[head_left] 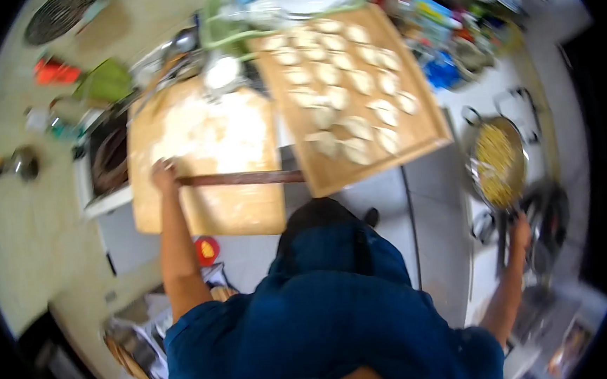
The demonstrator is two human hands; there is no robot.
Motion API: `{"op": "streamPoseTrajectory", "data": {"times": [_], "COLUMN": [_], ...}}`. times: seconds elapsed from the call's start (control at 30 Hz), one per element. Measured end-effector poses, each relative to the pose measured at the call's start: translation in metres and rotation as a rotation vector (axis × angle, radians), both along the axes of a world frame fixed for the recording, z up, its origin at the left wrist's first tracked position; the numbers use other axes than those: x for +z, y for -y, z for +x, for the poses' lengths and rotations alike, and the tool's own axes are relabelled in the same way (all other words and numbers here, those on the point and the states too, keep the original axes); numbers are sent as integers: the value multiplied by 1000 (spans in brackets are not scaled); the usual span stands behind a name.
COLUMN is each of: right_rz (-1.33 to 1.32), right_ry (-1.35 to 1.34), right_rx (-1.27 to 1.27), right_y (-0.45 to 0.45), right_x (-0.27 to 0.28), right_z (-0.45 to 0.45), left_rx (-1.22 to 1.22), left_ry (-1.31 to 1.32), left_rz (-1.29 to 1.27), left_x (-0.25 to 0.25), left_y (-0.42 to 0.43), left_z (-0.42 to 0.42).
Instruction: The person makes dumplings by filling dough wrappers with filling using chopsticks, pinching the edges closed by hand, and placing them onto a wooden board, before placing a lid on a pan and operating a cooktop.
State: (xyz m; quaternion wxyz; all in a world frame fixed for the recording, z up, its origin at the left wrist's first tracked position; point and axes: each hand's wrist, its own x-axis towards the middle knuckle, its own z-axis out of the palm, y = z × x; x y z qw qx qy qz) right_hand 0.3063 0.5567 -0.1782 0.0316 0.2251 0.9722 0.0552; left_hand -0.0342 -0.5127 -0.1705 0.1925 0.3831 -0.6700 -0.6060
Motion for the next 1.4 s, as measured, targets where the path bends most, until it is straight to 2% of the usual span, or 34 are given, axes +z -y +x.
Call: {"op": "streamPoseTrajectory", "data": {"times": [0.03, 0.07, 0.1, 0.13, 0.2, 0.27, 0.3, 0.33, 0.4, 0.5, 0.6, 0.63, 0.73, 0.83, 0.87, 0.9, 0.93, 0.97, 1.03, 1.07, 1.1, 1.2, 1.33, 1.4], "right_rz": [11, -51, -9, -95, -4, 125, 178, 84, 168, 242, 196, 236, 260, 217, 241, -34, -324, -577, 160, 29, 4, 99, 355, 347], "right_ry": [3, 165, 142, 163, 92, 209, 168, 165, 7, 94, 206, 217, 241, 109, 248, 187, 102, 17, -137, 47, 36, 42, 186, 135], "right_rx": [-60, -239, -350, -427, -199, -89, 129, 136, 106, -316, -406, -354, -205, 75, 48, -20, -108, -208, 50, -272, -323, -433, -354, -440], "right_y": [5, 91, 104, 158, 68, 94, 79, 83, 100, 123, 93, 90, 90, 65, 65, 76, 99, 122, 87, 107, 106, 128, 121, 113], "right_x": [5, 75, 80, 120, 49, 64, 51, 52, 62, 76, 54, 50, 46, 40, 44, 61, 85, 109, 23, 45, 56, 60, 49, 36], "right_z": [-5, -46, -48, -75, -36, -57, -51, -55, -61, -70, -58, -59, -51, -25, -25, -27, -39, -53, -22, -43, -44, -58, -55, -54], "left_rx": [12, 26, 19, 0, 3, 26, 28, 37, 14, 74, 96, 100, 30, -42, -446, -915, -936, -930, -919, -892, -849, -731, -663, -633], "left_ry": [-18, 21, 14, 12, 58, 93, 103, 113, 88, 57, 88, 104, 213, 406, 798, 1133, 1053, 959, 846, 818, 802, 783, 738, 719], "left_rz": [-5, -34, -27, -8, -31, -25, -26, -34, -66, -52, -79, -107, -421, -970, -1399, -1819, -1864, -1822, -1722, -1660, -1574, -1384, -1255, -1218], "left_x": [-5, -4, -12, -23, -6, 3, 2, 2, -5, 2, -1, -5, -22, -53, -38, -26, -42, -60, -79, -90, -97, -104, -106, -107], "left_y": [3, -1, 9, 10, -2, -13, -14, -10, 1, -2, 4, 7, 31, 64, 59, 39, 40, 47, 46, 46, 37, 23, 11, 10], "left_z": [-2, -6, -12, -17, -1, 3, 4, 6, 10, 12, 7, 4, -10, -22, -27, -34, -44, -57, -82, -97, -111, -134, -141, -142]}}
